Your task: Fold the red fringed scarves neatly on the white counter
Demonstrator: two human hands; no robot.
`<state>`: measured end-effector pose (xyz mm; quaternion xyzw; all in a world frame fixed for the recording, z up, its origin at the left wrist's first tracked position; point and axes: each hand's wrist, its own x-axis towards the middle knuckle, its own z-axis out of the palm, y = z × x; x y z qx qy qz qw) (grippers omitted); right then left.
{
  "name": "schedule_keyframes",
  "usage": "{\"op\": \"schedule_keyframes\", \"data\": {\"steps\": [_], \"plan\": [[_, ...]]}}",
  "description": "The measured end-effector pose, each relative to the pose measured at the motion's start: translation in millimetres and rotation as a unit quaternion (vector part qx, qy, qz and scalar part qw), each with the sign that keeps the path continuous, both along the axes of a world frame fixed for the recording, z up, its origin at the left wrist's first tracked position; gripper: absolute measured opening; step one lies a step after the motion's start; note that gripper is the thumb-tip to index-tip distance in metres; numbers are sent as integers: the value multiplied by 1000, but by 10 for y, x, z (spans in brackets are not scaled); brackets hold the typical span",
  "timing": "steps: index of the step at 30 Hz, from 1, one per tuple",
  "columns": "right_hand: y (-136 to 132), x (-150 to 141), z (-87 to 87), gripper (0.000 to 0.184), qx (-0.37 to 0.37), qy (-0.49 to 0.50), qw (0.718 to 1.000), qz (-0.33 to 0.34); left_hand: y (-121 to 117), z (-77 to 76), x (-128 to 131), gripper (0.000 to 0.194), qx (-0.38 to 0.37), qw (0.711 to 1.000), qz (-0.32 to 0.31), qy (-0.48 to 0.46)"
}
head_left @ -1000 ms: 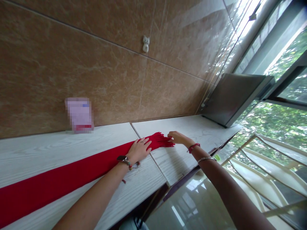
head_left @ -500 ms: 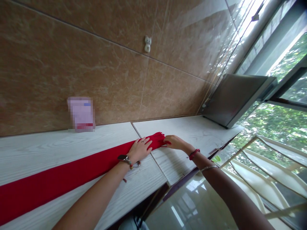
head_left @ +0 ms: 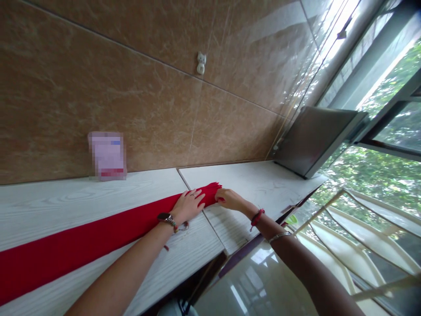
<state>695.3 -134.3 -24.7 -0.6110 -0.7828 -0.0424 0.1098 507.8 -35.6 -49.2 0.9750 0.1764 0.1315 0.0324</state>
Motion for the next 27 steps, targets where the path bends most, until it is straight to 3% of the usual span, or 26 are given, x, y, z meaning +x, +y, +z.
{"op": "schedule_keyframes", "data": {"steps": [4, 8, 11, 13, 15, 20, 23, 27], "plan": [[-54, 216, -74, 22, -6, -5, 998, -57, 0, -5, 1, 42, -1, 1000, 2, -4], [-165, 473, -33, 22, -27, -21, 992, -121, 2, -11, 3, 43, -6, 1000, 4, -5], [-189, 486, 84, 19, 19, -21, 994, -108, 10, -24, 7, 43, -11, 1000, -1, -10], [-157, 386, 164, 18, 88, 2, 993, -78, 18, -37, 13, 43, -11, 1000, -4, -16], [-93, 234, 200, 18, 113, 29, 992, -54, 24, -47, 18, 43, -13, 1000, -5, -19], [62, 6, 38, 25, -12, -5, 999, -32, 23, -46, 16, 42, -12, 1000, -3, -21], [65, 106, -61, 28, -25, -31, 997, -64, 19, -43, 9, 42, -10, 1000, -7, -24], [-21, 356, -15, 25, -69, -111, 984, -124, 19, -50, 4, 43, -10, 1000, -4, -27]]}}
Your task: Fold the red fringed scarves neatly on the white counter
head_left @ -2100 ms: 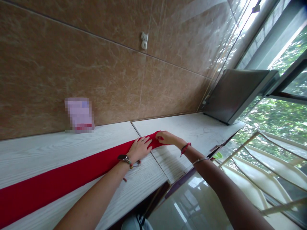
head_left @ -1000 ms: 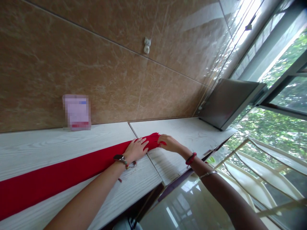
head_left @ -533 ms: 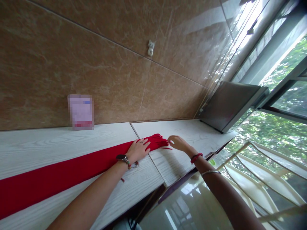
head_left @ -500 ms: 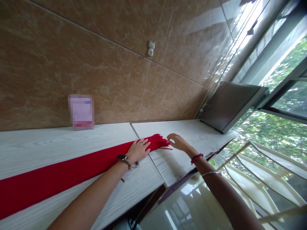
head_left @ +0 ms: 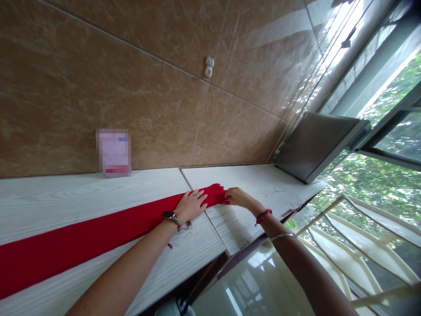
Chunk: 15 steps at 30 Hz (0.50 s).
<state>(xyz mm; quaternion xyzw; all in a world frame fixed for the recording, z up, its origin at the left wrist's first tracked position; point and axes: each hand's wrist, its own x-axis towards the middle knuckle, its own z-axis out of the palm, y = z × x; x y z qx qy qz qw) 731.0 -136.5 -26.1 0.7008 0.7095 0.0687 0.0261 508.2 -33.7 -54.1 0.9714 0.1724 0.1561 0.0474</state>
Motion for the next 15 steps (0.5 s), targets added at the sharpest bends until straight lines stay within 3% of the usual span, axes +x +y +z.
{"op": "schedule_keyframes", "data": {"steps": [4, 7, 11, 15], "plan": [[-87, 75, 144, 27, 4, -25, 999, -30, -3, 1, 0, 42, -10, 1000, -1, -1], [-79, -106, 182, 27, 66, 37, 997, 17, -8, 13, -1, 42, -11, 1000, 0, 0], [-3, -367, 63, 25, 63, 95, 989, 93, -10, 25, -2, 42, -1, 1000, 1, 3], [-52, -206, -65, 26, 35, 85, 995, 28, -10, 23, -6, 44, 2, 1000, -3, 9]]}}
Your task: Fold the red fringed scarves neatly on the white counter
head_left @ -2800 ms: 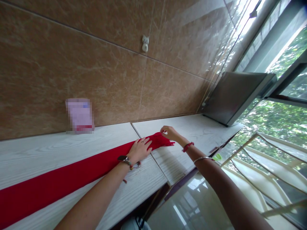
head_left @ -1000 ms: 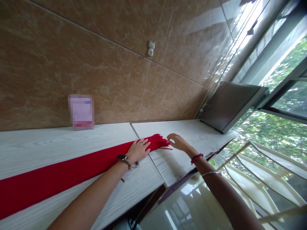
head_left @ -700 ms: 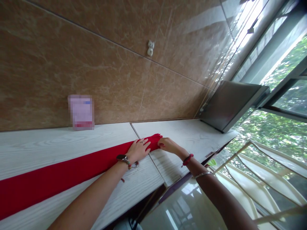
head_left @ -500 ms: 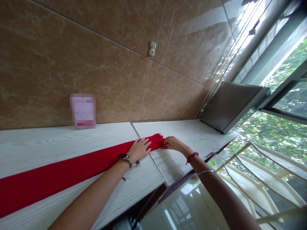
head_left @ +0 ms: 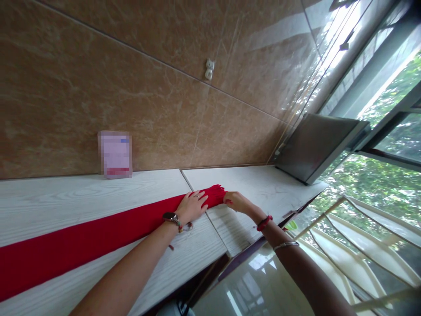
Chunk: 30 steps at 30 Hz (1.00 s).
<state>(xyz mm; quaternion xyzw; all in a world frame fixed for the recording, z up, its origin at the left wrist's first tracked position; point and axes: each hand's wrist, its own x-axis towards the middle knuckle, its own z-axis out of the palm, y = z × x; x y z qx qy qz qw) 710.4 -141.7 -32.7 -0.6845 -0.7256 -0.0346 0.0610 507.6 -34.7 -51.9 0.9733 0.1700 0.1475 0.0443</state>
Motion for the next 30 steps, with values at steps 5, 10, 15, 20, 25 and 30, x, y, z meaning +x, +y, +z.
{"op": "schedule_keyframes", "data": {"steps": [5, 10, 15, 20, 25, 30], "plan": [[-218, 377, 101, 26, -20, -66, 993, -97, 0, -5, -4, 44, -6, 1000, 4, 0], [-114, 57, 135, 26, 134, 18, 990, -32, 9, -10, 9, 42, -3, 1000, 6, -6], [181, -322, -256, 51, 107, 19, 994, -17, 9, -35, 19, 42, 8, 1000, 4, -13], [140, 44, -458, 49, -2, -11, 995, -96, -18, -32, 12, 52, 0, 998, 62, 2], [151, 321, -244, 48, 27, 3, 989, -147, -7, -40, 24, 51, -8, 998, 55, 14], [591, -74, -143, 44, 80, 42, 996, -11, 4, -47, 37, 52, -4, 999, 51, 4]]}}
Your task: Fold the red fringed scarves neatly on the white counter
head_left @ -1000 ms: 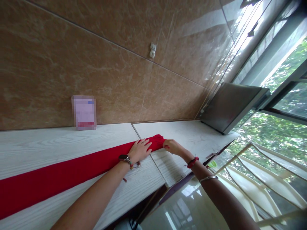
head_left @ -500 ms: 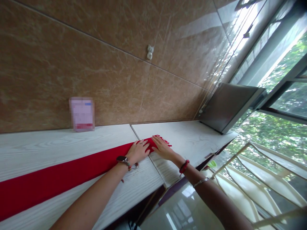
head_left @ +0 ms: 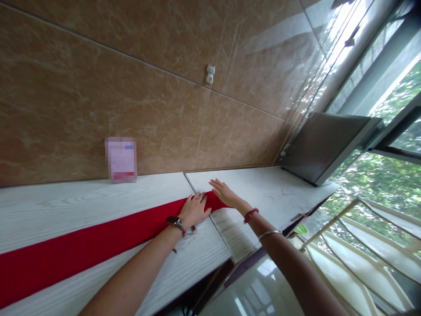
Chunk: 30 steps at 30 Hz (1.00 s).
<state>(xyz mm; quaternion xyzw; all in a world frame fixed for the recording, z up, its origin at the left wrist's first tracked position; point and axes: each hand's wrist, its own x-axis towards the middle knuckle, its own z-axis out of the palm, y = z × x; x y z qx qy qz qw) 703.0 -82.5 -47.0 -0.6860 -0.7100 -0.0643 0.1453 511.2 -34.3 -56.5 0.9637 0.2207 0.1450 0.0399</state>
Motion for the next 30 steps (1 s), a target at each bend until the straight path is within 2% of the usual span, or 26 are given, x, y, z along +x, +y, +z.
{"op": "schedule_keyframes", "data": {"steps": [2, 4, 6, 9, 14, 17, 19, 22, 24, 27, 30], "plan": [[150, -154, -36, 38, -13, -24, 998, 56, -5, 9, -2, 54, -1, 1000, 0, 2], [215, -204, -85, 32, -14, -37, 996, 81, -10, 16, -5, 54, -4, 1000, 0, 5], [188, -127, -130, 30, 15, -26, 998, 57, -11, 14, -7, 54, -6, 1000, 0, 2], [24, 181, -182, 28, 60, -6, 998, -27, -7, 5, -8, 53, -11, 1000, 0, -2], [-271, 686, -215, 25, 74, -13, 991, -107, -10, 9, -11, 52, -16, 1000, 1, -5], [-270, 636, -194, 30, 112, 5, 986, -124, -15, 16, -12, 52, -15, 1000, 7, 0], [-189, 449, -186, 36, 121, 22, 988, -96, -15, 15, -9, 52, -11, 1000, 11, 3], [-49, 140, -216, 40, 60, 13, 998, -23, -14, 12, -4, 54, -2, 1000, 11, 3], [-14, 36, -256, 41, 14, 0, 1000, -6, -13, 12, -3, 54, 0, 1000, 11, 4], [-93, 105, -299, 43, -30, -5, 999, -40, -10, 15, -9, 53, -1, 1000, 10, 7], [-264, 316, -279, 43, -64, -1, 991, -119, -12, 17, -19, 51, -1, 1000, 9, 5]]}}
